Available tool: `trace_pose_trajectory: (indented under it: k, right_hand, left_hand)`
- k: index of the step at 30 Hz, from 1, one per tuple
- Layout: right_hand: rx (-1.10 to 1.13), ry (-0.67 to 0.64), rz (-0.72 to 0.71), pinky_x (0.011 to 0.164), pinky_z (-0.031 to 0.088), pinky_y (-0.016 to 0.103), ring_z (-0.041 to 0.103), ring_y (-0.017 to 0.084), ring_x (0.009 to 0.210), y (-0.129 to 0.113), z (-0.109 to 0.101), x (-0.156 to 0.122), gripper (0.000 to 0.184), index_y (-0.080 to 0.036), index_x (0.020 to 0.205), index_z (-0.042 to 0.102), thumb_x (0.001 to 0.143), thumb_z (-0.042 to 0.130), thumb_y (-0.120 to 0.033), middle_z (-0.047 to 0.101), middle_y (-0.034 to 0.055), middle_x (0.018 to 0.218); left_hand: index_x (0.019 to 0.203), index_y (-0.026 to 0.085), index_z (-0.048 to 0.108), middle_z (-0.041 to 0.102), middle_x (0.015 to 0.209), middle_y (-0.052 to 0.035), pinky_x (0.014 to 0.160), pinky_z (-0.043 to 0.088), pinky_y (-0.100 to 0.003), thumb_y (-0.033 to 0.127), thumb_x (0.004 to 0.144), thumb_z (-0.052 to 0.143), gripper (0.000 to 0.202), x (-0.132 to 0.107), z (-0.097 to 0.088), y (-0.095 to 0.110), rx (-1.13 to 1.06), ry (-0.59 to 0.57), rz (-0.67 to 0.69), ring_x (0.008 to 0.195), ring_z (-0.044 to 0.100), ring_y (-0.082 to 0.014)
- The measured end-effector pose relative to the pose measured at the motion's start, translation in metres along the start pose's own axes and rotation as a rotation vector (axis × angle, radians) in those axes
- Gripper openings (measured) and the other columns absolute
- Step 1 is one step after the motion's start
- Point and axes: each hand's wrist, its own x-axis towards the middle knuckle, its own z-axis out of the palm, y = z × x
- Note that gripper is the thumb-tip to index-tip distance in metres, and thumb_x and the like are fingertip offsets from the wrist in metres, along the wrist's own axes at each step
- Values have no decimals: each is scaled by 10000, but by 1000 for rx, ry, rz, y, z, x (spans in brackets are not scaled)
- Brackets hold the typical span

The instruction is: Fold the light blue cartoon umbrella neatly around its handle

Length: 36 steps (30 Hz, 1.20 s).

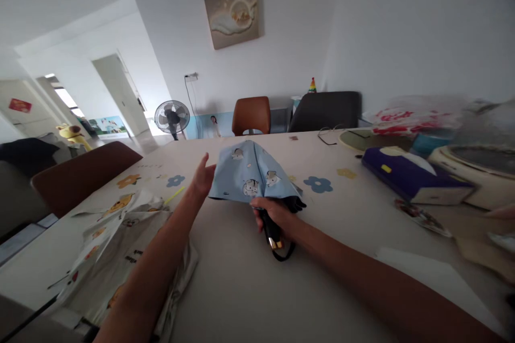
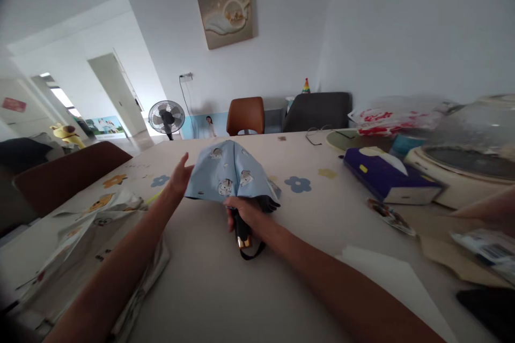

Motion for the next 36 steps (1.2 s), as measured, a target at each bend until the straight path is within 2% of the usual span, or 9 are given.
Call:
trace_pose_trajectory:
  k: [2,5,8,13,17,20,28,32,36]
  right_hand:
    - [-43,36,6,353,404,201,450,93,308,3,1,0,246,-164,537,475,751,490,-284,485,-24,359]
    - [-111,60,-27,336,387,196,438,89,300,4,4,-4,239,-166,549,473,744,515,-297,480,-28,362]
    - [-156,52,-49,336,383,194,427,84,299,4,7,-7,243,-165,554,473,745,524,-305,475,-29,364]
    - [-138,42,-19,335,378,203,419,85,299,4,6,-8,244,-164,562,467,739,531,-319,471,-29,372]
    - [4,-35,18,337,363,193,395,74,304,7,3,-5,257,-169,576,451,743,515,-353,440,-43,370]
    - [95,-115,56,344,359,182,365,63,298,9,3,-5,253,-173,584,433,756,491,-349,409,-59,363]
    - [-34,-62,-2,337,385,187,411,75,304,9,10,-9,246,-164,580,465,743,525,-338,459,-44,377]
    - [-95,66,8,321,393,203,436,92,301,7,17,-9,225,-167,568,465,735,550,-293,473,-35,381]
    - [-141,103,-5,299,376,213,436,105,293,8,22,-6,227,-161,555,466,740,568,-243,465,-29,368]
  left_hand:
    - [853,86,628,625,664,-72,479,443,-248,585,801,393,554,2,-2,0,0,-4,-74,567,583,-167]
    - [815,110,621,635,648,-41,493,448,-236,377,756,582,276,8,5,-8,69,155,-86,513,568,-136]
    - [776,113,609,635,656,-39,557,474,-256,263,696,655,176,14,12,-19,34,276,-10,531,570,-135]
    - [737,144,580,558,590,14,530,424,-223,312,688,650,188,24,11,-28,9,424,235,509,503,-97]
    - [769,163,558,511,626,33,555,379,-199,338,748,557,176,32,7,-42,296,677,488,574,478,-88]
    - [784,159,546,556,709,-8,626,399,-238,337,798,466,195,37,8,-56,654,768,510,668,522,-127]
    - [942,178,475,590,878,-79,792,406,-330,183,790,437,157,36,7,-60,846,827,453,863,565,-194]
    - [997,177,460,560,1022,-92,859,392,-320,94,749,427,264,20,27,-44,927,862,751,975,520,-179]
    - [938,185,518,587,972,-68,867,399,-344,170,783,448,170,-13,79,-40,1164,519,1013,954,518,-185]
